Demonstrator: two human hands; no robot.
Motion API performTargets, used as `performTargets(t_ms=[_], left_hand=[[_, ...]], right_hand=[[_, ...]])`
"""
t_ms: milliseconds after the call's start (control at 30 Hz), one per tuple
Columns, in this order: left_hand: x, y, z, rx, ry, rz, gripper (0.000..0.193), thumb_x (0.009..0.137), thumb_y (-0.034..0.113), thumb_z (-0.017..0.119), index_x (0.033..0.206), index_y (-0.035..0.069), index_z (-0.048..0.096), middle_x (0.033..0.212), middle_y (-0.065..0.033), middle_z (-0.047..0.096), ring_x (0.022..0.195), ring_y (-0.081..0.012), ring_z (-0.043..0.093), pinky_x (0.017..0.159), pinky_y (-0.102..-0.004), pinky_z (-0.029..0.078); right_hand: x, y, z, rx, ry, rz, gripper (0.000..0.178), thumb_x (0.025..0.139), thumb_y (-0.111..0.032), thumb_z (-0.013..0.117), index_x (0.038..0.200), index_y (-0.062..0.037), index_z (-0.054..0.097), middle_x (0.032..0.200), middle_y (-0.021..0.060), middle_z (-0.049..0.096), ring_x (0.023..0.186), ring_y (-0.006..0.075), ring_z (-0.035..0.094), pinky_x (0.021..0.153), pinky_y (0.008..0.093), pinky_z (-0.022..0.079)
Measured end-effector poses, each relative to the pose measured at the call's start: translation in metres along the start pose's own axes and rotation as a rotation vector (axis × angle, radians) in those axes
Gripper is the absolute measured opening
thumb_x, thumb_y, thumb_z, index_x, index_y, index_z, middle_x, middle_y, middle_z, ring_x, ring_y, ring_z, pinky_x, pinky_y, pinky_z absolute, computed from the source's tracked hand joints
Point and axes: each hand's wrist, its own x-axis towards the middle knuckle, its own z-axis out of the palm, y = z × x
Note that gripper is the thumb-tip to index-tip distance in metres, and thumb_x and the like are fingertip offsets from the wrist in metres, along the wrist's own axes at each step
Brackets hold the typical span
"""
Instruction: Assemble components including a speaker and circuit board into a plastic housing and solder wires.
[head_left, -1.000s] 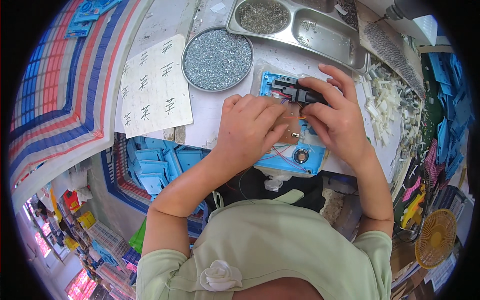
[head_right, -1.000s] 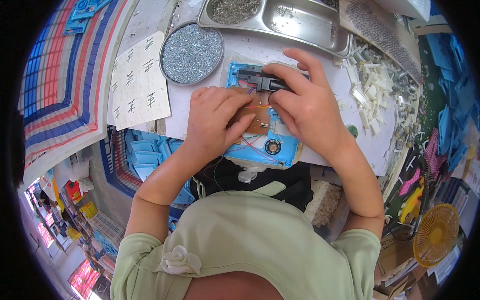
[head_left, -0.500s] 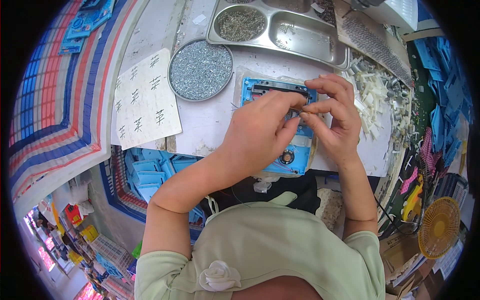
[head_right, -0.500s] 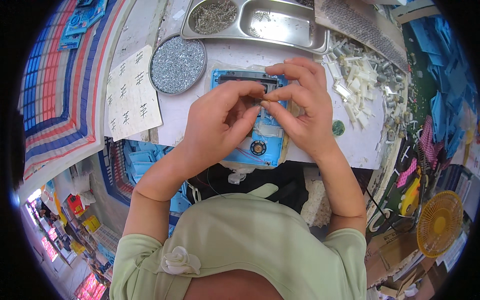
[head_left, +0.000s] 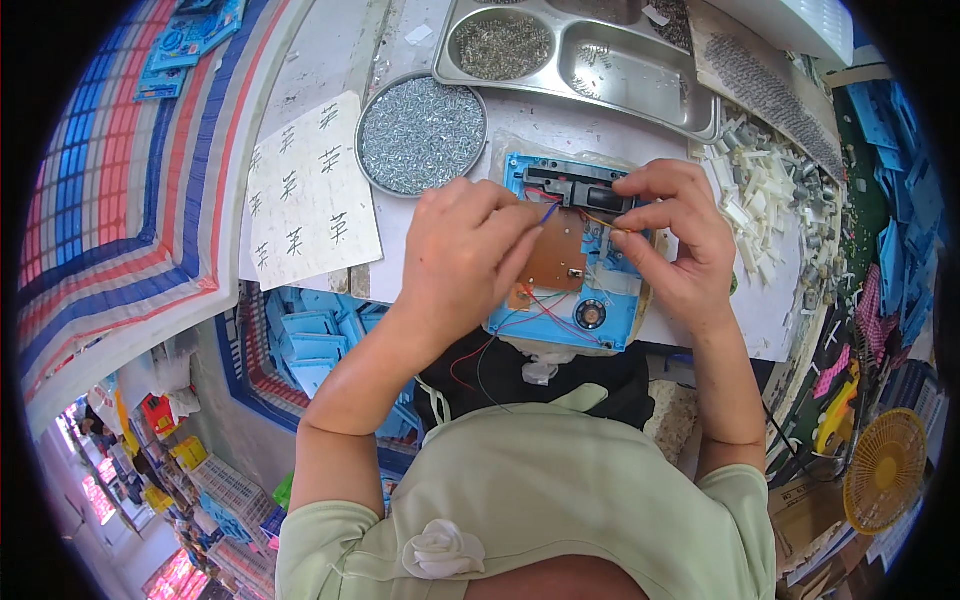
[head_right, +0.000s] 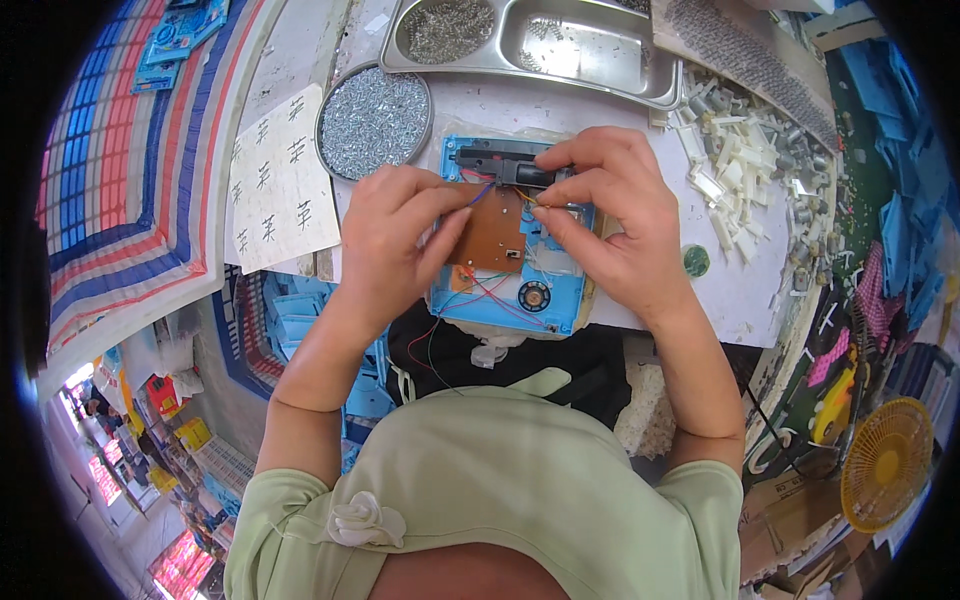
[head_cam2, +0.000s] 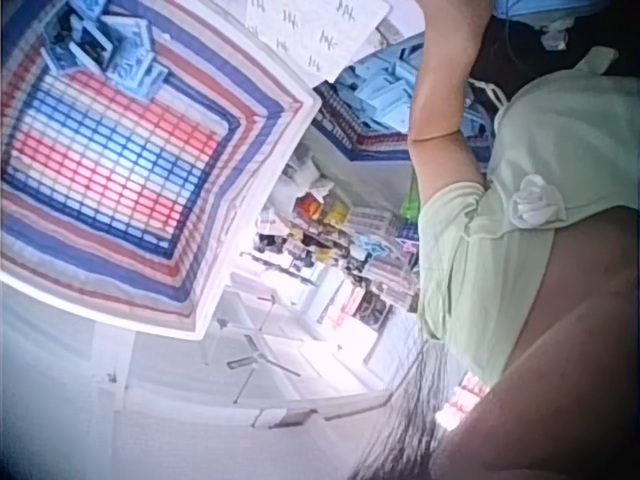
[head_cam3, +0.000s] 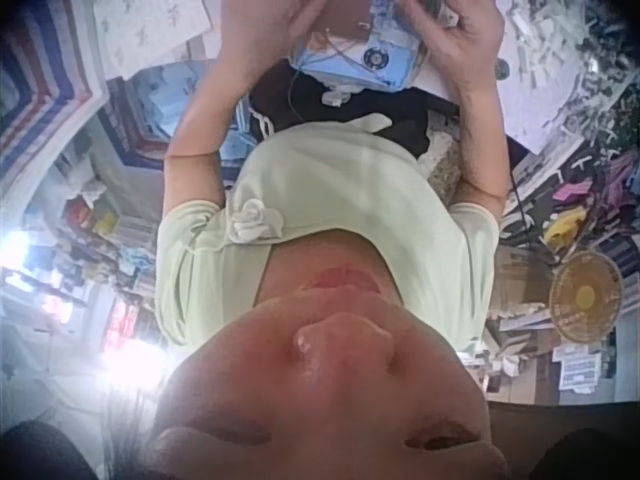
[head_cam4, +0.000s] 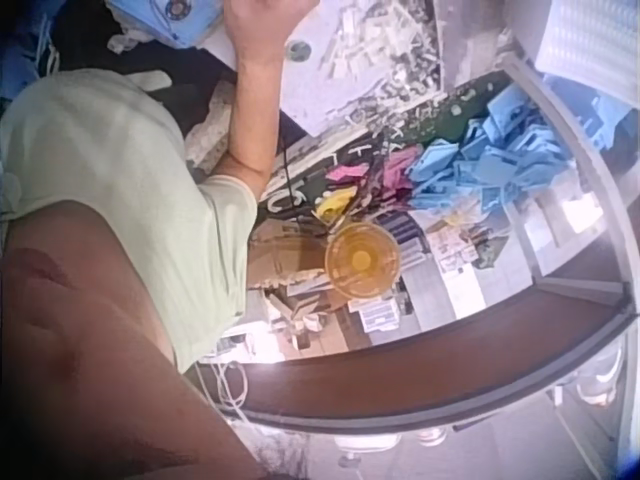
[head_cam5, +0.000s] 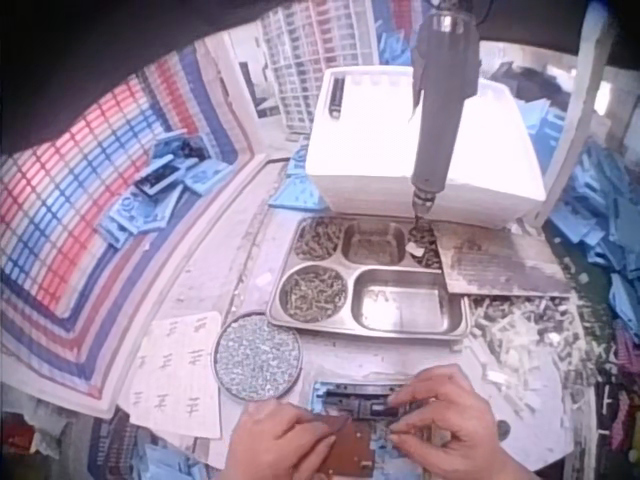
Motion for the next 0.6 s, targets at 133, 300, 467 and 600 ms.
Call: performTargets(t_ms=[133, 300, 467, 600], left_hand=[[0.001, 0.014, 0.031, -0.150, 0.067, 0.128, 0.019, 0.077, 0.005, 0.079, 0.095, 0.007, 0.071, 0.095, -0.0070, 0.068, 0.087, -0.0283, 0.064, 0.075, -0.0382, 0.049], [-0.001, 0.014, 0.041, -0.232, 0.092, 0.138, 0.019, 0.075, 0.003, 0.079, 0.090, 0.006, 0.069, 0.094, -0.0079, 0.069, 0.083, -0.0284, 0.065, 0.072, -0.0374, 0.050], [0.002, 0.013, 0.034, -0.219, 0.245, 0.057, 0.020, 0.073, 0.005, 0.079, 0.087, 0.008, 0.065, 0.087, -0.0057, 0.065, 0.079, -0.0263, 0.064, 0.070, -0.0386, 0.047], [0.000, 0.013, 0.034, -0.291, 0.252, 0.027, 0.022, 0.072, 0.002, 0.080, 0.089, 0.007, 0.067, 0.088, -0.0070, 0.068, 0.078, -0.0257, 0.065, 0.068, -0.0366, 0.048]], right_hand=[[-0.003, 0.001, 0.001, 0.046, -0.043, 0.084, 0.017, 0.074, 0.000, 0.080, 0.087, -0.0040, 0.071, 0.109, 0.0108, 0.074, 0.105, 0.0286, 0.066, 0.089, 0.0379, 0.052], [-0.004, 0.002, -0.004, 0.068, -0.083, 0.128, 0.015, 0.075, 0.000, 0.078, 0.088, -0.0029, 0.070, 0.111, 0.0115, 0.074, 0.107, 0.0295, 0.067, 0.089, 0.0379, 0.054], [-0.003, -0.003, -0.006, -0.006, -0.080, 0.026, 0.019, 0.072, -0.001, 0.080, 0.087, -0.0042, 0.070, 0.110, 0.0099, 0.074, 0.108, 0.0297, 0.065, 0.089, 0.0388, 0.054], [-0.008, -0.011, -0.004, -0.120, -0.029, -0.072, 0.023, 0.068, -0.002, 0.083, 0.086, -0.0071, 0.070, 0.110, 0.0087, 0.073, 0.108, 0.0310, 0.062, 0.089, 0.0405, 0.052]])
